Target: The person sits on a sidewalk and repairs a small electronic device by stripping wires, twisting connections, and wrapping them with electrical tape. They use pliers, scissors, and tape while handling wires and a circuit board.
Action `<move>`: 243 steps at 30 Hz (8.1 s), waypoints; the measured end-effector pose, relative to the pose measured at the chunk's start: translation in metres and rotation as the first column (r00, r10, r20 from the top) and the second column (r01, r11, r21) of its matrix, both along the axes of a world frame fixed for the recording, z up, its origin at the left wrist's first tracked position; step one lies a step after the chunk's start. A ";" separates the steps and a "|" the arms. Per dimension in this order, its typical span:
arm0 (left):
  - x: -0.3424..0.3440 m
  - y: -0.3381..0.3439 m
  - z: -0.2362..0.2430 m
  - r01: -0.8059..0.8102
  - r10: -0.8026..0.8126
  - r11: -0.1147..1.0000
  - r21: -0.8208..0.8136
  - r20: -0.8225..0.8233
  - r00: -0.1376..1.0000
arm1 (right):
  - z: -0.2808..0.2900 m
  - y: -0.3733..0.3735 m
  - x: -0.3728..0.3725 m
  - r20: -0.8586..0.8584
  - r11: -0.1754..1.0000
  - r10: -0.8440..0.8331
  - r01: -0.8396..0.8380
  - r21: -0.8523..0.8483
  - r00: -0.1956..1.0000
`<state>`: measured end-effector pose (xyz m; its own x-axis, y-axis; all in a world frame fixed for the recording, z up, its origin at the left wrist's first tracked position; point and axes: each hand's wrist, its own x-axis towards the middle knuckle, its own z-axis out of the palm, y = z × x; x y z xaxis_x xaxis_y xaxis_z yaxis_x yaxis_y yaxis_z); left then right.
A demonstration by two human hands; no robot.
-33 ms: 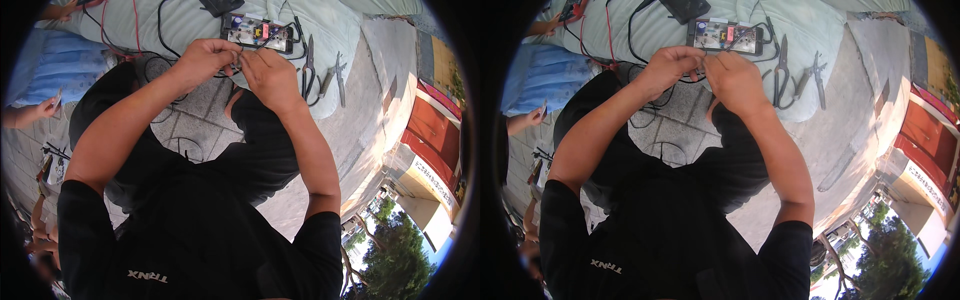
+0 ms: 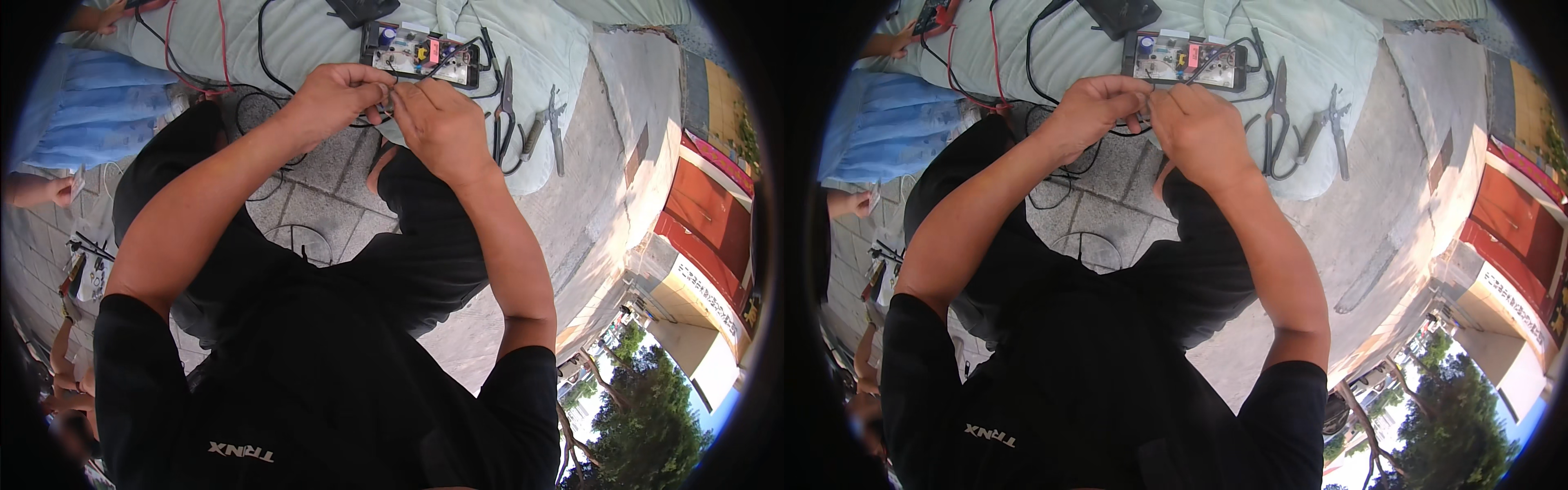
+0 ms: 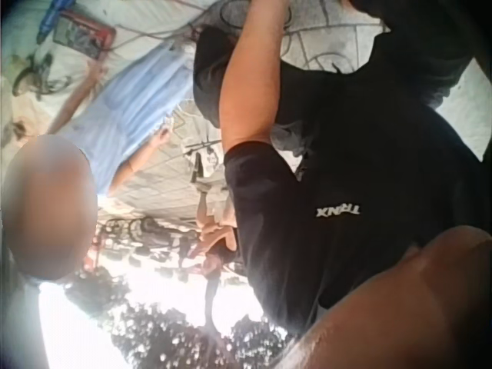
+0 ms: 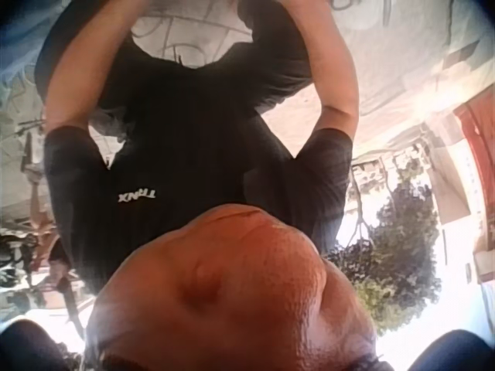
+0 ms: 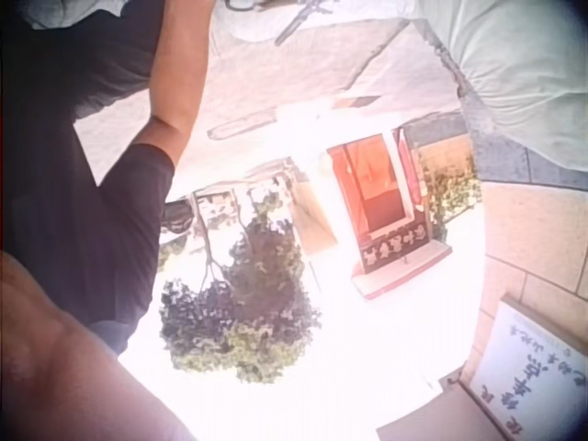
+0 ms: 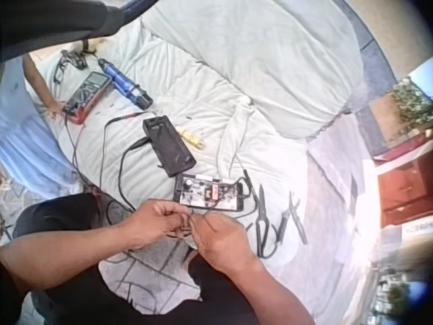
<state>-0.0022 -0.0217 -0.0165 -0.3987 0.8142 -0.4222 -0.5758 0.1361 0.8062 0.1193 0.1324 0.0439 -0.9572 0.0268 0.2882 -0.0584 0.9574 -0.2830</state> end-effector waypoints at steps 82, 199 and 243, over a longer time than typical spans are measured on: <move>0.006 -0.006 0.015 -0.016 0.003 0.998 -0.061 -0.218 0.976 | 0.009 0.002 -0.024 0.698 0.109 -0.220 0.729 -0.676 0.681; -0.003 -0.063 0.019 0.226 -0.625 0.780 -0.584 -0.741 0.244 | 0.008 -0.005 -0.019 0.615 0.296 -0.402 0.732 -0.614 0.679; -0.040 -0.111 0.095 0.112 -0.177 0.980 -0.163 -0.975 0.131 | 0.046 -0.091 -0.002 0.418 0.675 -0.465 0.618 -0.404 0.780</move>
